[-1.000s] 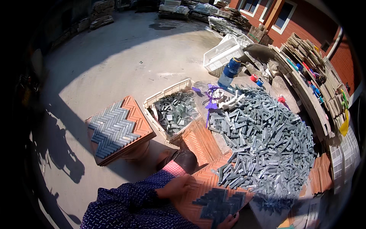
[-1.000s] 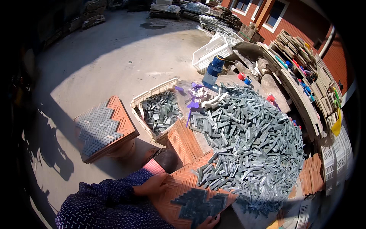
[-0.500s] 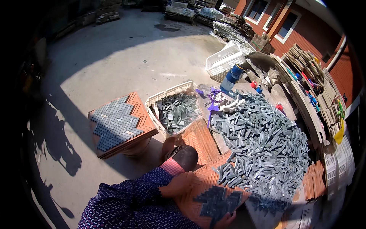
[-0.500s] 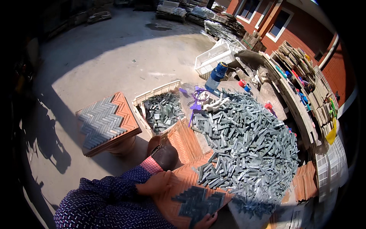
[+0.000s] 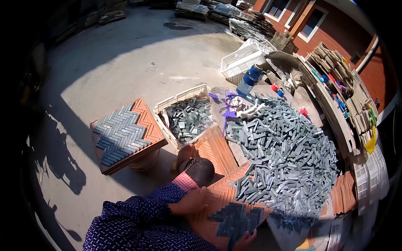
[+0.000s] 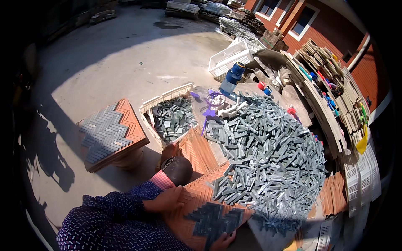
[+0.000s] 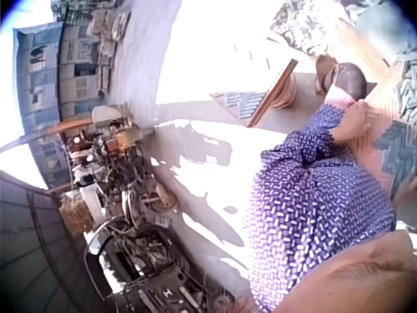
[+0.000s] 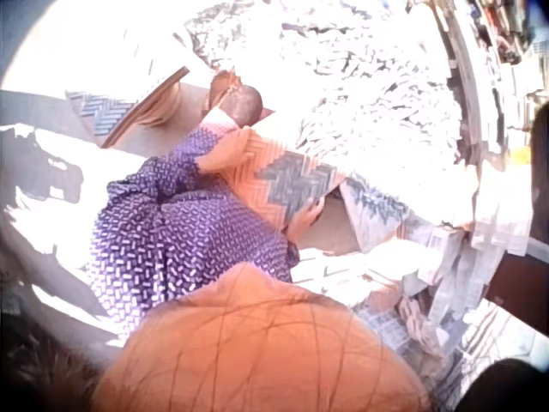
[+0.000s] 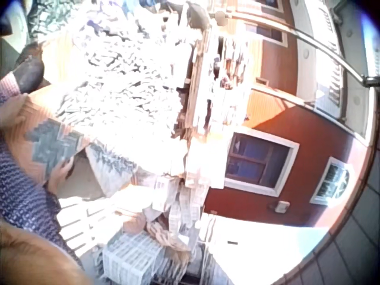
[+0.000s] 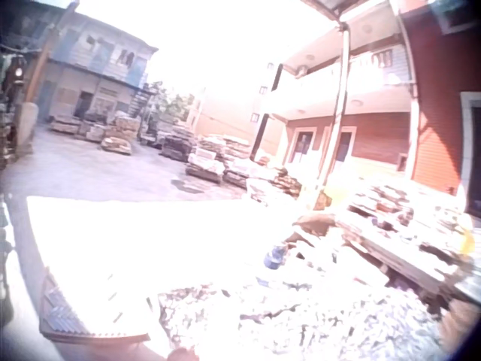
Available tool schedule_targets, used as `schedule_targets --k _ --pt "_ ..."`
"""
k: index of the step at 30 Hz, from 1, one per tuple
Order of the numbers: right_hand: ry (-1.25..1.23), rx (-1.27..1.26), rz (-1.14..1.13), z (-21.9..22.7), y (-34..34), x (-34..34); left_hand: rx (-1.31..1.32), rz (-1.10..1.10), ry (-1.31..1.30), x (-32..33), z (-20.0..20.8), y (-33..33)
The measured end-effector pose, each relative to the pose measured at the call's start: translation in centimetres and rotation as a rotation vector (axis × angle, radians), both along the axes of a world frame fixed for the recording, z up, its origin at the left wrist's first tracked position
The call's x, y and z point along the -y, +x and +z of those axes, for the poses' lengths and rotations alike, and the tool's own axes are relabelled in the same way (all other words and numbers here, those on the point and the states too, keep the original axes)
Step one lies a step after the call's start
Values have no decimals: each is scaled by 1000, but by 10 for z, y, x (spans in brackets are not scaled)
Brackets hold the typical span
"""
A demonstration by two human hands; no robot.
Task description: The person sits on the ground and arranges small rectangular tiles onto a larger board to form a herringbone pattern. They pick tiles from a nearby pile and place them one by one into the pattern.
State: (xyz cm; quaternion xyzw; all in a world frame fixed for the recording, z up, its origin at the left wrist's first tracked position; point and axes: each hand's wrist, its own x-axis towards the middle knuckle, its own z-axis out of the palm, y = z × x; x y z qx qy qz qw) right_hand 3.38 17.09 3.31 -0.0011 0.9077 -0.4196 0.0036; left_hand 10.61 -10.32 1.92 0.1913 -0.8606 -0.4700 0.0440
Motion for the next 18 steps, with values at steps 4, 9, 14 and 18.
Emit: schedule_targets --k 4,9,14,18 --pt "13 72 -41 -4 0 6 -44 12 -57 3 -13 -2" --pt "13 -78 -12 -36 -5 -7 -55 -9 39 10 -35 -11" --pt "-172 -38 -60 -67 -10 -26 -71 -43 137 14 -35 -16" --pt "-43 -34 -21 -49 -9 -9 -87 -5 145 41 -16 -18"
